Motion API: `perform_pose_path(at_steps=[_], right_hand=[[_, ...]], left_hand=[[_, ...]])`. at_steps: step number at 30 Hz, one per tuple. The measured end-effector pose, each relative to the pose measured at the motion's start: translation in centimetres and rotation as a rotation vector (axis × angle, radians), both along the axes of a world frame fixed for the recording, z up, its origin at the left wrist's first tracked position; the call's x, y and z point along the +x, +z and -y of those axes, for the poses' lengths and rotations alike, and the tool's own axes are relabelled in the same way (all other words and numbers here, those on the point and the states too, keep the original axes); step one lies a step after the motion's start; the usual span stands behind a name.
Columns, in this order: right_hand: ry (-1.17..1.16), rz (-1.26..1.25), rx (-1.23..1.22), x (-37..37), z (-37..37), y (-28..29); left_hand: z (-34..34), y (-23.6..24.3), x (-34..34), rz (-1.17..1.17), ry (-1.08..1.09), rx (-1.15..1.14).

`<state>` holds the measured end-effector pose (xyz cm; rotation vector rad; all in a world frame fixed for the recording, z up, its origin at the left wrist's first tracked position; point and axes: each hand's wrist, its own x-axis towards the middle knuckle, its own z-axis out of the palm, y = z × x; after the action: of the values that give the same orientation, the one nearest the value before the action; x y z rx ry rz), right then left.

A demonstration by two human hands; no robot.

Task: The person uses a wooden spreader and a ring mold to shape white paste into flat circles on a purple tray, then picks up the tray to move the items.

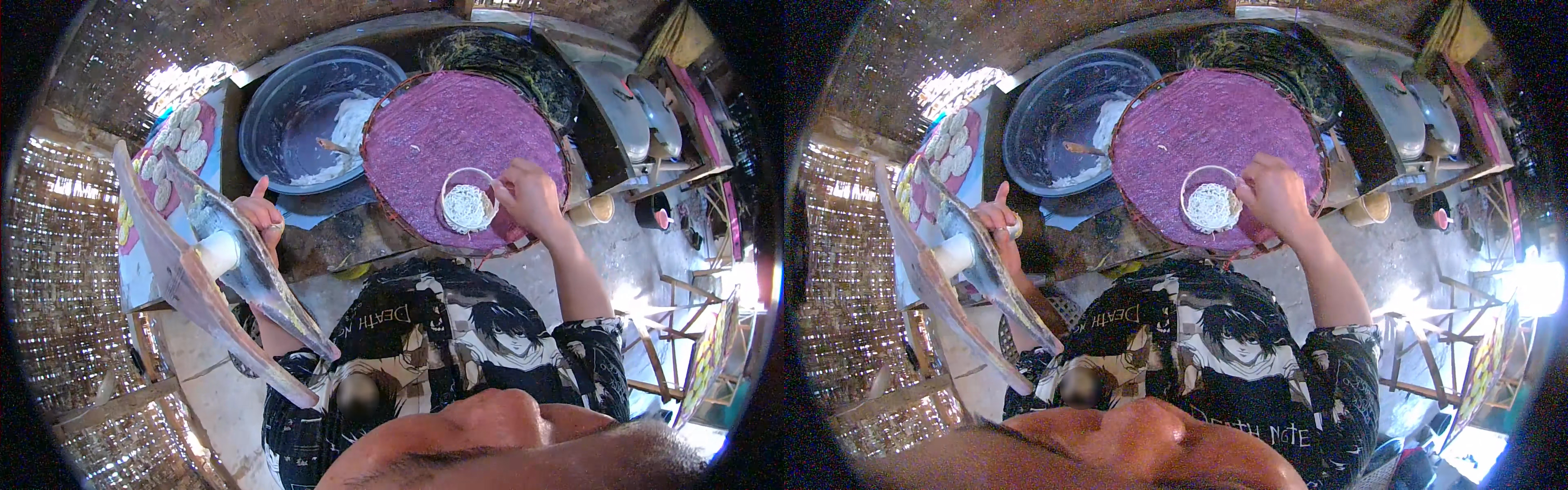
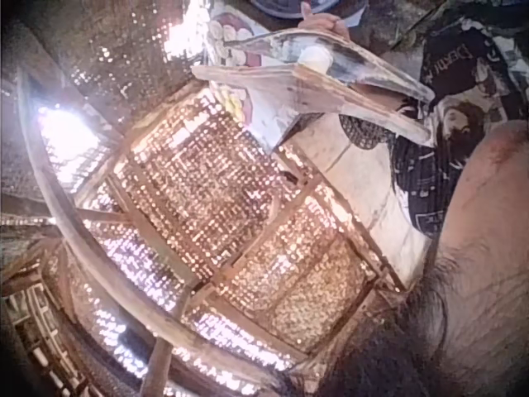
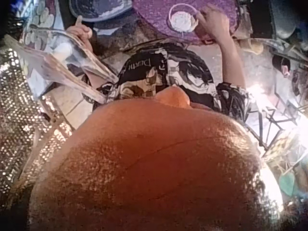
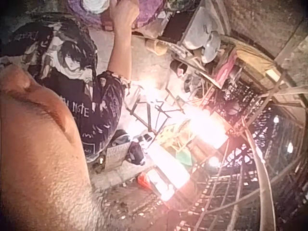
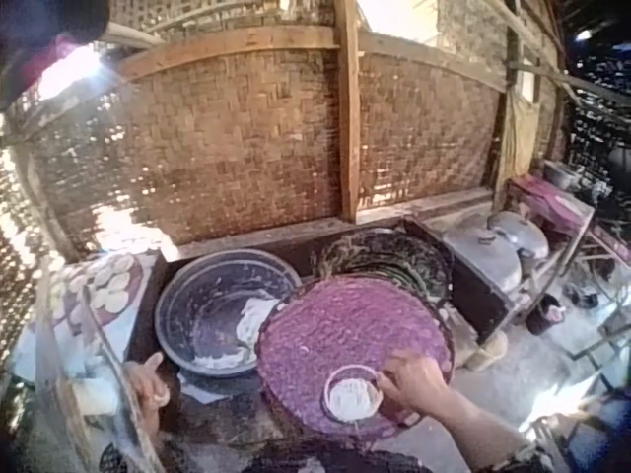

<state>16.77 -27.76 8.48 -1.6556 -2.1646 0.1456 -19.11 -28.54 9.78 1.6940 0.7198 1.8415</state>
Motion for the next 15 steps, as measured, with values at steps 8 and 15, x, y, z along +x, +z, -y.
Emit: perform_pose_path(at_steps=[8,15], right_hand=[[0.014,0.016,0.031,0.3,0.7,-1.1],[0.012,0.067,-0.029,0.1,0.9,-1.8]], left_hand=[[-0.6,-0.5,0.0,-0.109,-0.099,0.081],[0.2,-0.6,-0.1,-0.056,-0.068,0.044]])
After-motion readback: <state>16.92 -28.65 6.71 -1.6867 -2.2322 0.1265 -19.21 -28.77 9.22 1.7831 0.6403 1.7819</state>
